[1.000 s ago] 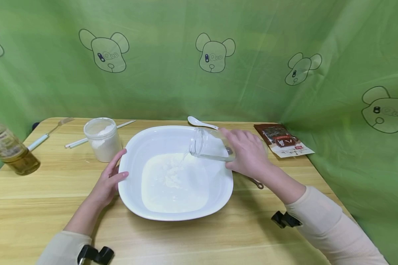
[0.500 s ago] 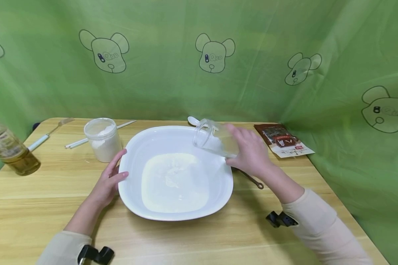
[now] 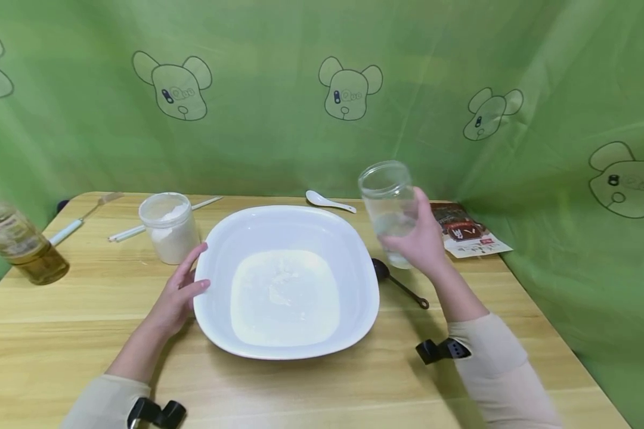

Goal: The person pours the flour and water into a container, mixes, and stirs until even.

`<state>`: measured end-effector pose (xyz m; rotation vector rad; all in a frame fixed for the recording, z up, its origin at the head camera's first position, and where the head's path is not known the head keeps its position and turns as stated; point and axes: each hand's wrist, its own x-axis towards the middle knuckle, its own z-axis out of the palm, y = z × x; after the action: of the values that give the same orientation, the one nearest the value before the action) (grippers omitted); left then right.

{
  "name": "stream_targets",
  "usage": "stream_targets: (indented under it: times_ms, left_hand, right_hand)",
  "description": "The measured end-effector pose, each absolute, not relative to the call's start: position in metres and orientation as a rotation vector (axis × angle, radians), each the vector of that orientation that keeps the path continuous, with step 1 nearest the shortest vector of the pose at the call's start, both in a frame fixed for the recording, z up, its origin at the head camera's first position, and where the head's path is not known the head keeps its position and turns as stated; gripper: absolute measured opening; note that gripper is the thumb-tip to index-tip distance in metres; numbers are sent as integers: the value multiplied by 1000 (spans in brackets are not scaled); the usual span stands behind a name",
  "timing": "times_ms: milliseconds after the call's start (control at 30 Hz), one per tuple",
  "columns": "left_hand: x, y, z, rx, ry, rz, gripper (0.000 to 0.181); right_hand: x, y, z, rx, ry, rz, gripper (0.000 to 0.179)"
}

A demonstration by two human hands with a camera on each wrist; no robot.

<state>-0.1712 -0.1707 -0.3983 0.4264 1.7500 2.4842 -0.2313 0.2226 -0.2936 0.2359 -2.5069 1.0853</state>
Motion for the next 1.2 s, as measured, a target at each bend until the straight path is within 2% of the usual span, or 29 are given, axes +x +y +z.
stream_targets:
  times_ms: [300, 533, 833, 1033, 1200]
  left_hand:
    - [-171, -171, -399, 427, 1765, 2475, 60]
    - [-171, -170, -400, 452, 1745, 2476, 60]
    - [-169, -169, -398, 435, 1755, 2477, 61]
    - [-170, -170, -397, 434, 1757, 2475, 60]
    - [-171, -170, -399, 455, 1747, 2479, 60]
  right_hand:
    - [-270, 248, -330, 79, -2260, 1473, 98]
    - [-332, 278, -400, -70, -2197, 1439, 105]
    - [-341, 271, -416, -129, -2192, 1376, 107]
    - [-356, 280, -444, -133, -2168, 1243, 107]
    - [-352, 280, -447, -152, -2153, 1256, 107]
